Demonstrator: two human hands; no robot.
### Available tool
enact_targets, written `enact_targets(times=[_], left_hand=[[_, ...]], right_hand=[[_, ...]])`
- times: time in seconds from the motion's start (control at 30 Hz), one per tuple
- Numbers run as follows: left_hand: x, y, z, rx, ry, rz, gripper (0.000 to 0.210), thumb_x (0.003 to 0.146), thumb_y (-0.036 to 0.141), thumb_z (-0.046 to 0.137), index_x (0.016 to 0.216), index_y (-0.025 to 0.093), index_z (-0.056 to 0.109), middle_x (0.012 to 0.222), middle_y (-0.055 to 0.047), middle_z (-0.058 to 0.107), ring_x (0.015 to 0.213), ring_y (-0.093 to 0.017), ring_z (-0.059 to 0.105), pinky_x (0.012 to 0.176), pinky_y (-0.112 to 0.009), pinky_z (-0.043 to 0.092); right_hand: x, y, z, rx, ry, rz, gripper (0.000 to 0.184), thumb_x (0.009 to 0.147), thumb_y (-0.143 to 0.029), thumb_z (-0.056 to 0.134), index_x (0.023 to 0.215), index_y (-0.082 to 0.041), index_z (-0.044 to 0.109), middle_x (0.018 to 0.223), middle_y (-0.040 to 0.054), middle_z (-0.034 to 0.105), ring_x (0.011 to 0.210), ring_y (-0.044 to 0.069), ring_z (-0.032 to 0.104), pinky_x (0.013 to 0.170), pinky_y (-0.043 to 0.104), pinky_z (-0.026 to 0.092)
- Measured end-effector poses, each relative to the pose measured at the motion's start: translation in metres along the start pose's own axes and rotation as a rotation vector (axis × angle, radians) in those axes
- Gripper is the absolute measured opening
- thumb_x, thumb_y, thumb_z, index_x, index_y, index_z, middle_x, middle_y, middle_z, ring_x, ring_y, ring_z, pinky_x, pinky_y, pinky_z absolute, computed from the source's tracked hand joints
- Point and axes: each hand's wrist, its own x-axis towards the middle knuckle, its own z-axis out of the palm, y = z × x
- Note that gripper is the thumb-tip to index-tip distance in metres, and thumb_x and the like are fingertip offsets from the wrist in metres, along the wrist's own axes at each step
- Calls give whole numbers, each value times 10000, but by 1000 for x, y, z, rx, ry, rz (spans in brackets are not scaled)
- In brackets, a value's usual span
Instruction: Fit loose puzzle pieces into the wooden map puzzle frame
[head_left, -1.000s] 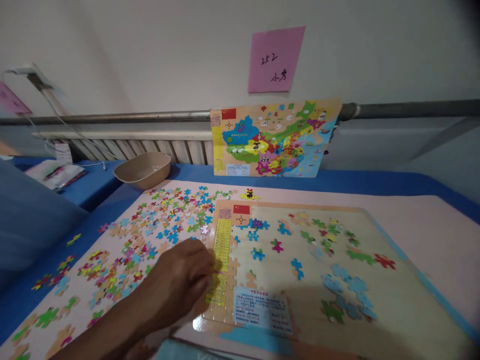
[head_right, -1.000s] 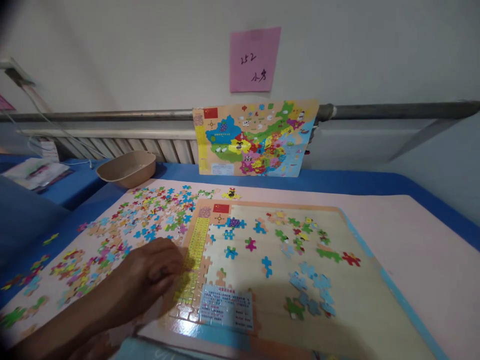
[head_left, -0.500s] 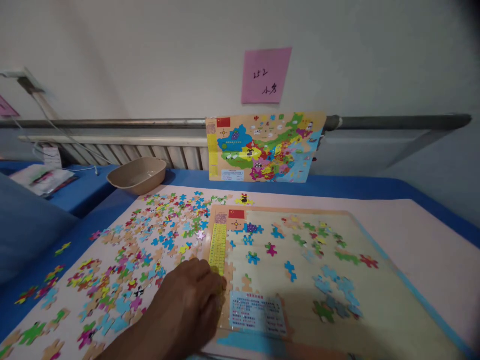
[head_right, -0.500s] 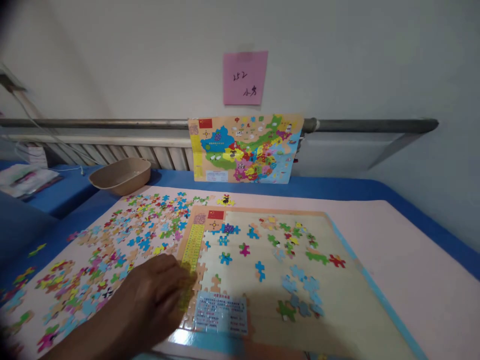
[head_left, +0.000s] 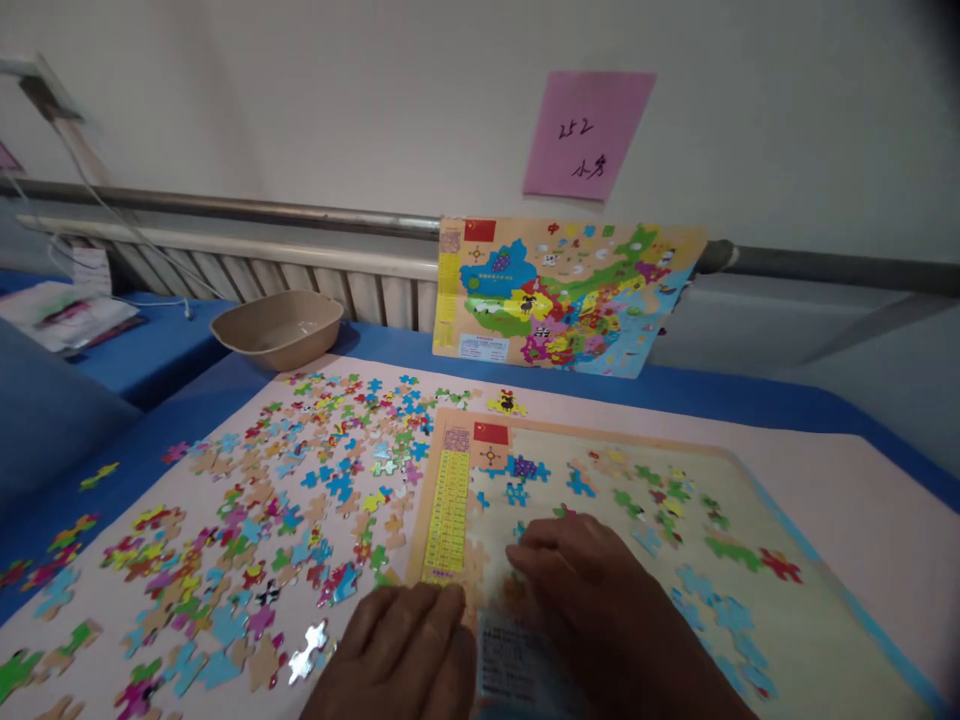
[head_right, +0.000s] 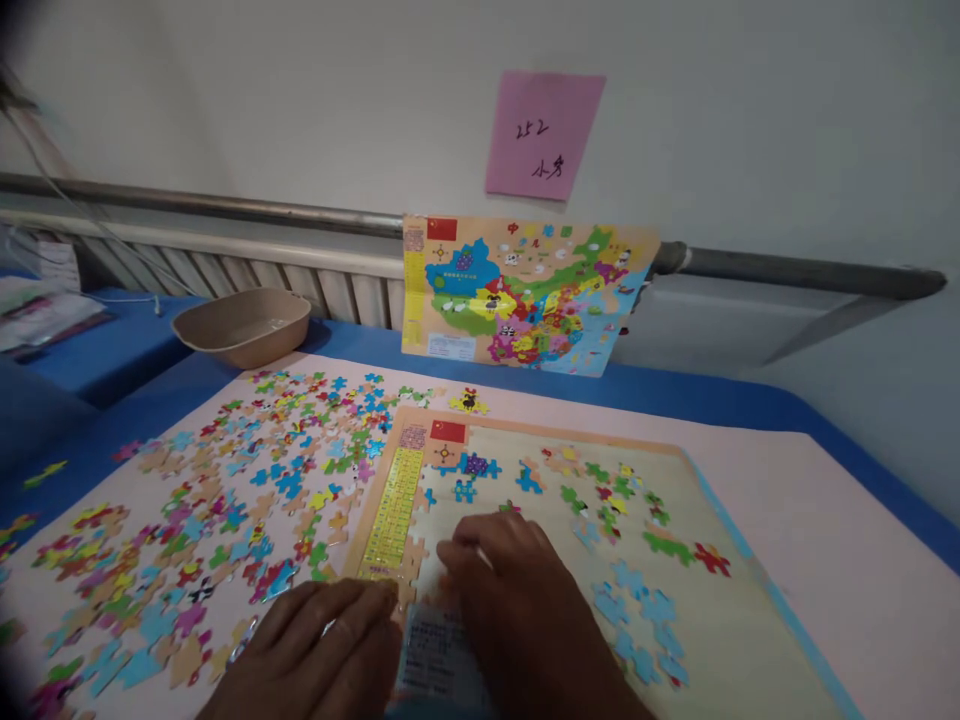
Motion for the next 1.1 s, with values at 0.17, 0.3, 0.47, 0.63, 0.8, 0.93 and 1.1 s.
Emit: enact_targets(times=[0.17,0.3,0.47,0.63,0.8,0.93,1.1], left_hand=[[13,-12,2,-92,43,-59,422,1196,323,386,880,224,648,1229,26,806,1098,-166,698,973,-353,466],[14,-9,9,-150,78,-114,445,1168,484,461,856,217,633,1162,17,823,1052,-190,717,953,-371,467],[12,-9,12,-137,28,-79,459,1184,452,405,876,215,648,1159,10,823,1054,-194,720,958,-380,463],[12,-10,10,-146,46,-97,465,1183,454,406,865,221,654,1153,24,824,1043,-187,719,958,-374,458],[14,-10,9,-132,0,-64,480,1191,450,374,872,224,652,1154,25,825,1039,-187,721,956,-376,447],[14,-9,12,-148,42,-93,487,1188,456,383,858,220,652,1141,29,827,1019,-180,722,947,-369,446],[14,-8,15,-164,55,-101,464,1170,482,451,838,217,638,1147,24,821,1027,-177,709,951,-367,445]], right_hand=[[-12,-8,9,-39,-31,-113,413,1216,-322,286,1190,-222,686,1330,-9,729,1300,222,555,1032,390,411],[-9,-9,17,-42,1,-146,408,1216,-335,301,1199,-209,689,1308,-4,742,1324,239,546,1014,406,405],[-10,-8,24,-41,37,-184,422,1219,-336,288,1199,-205,688,1321,-24,741,1316,220,550,987,402,414],[-11,-10,28,-45,19,-183,439,1218,-320,278,1175,-209,700,1271,-34,751,1300,212,564,983,400,422],[-13,-13,25,-40,4,-182,430,1216,-325,291,1162,-205,700,1310,-3,737,1315,211,563,1013,398,415],[-13,-12,23,-40,1,-184,410,1216,-331,307,1153,-215,696,1292,-11,743,1312,212,564,997,399,411],[-13,-11,26,-19,-28,-177,399,1215,-342,321,1115,-217,687,1239,-11,751,1315,221,573,1013,411,394]])
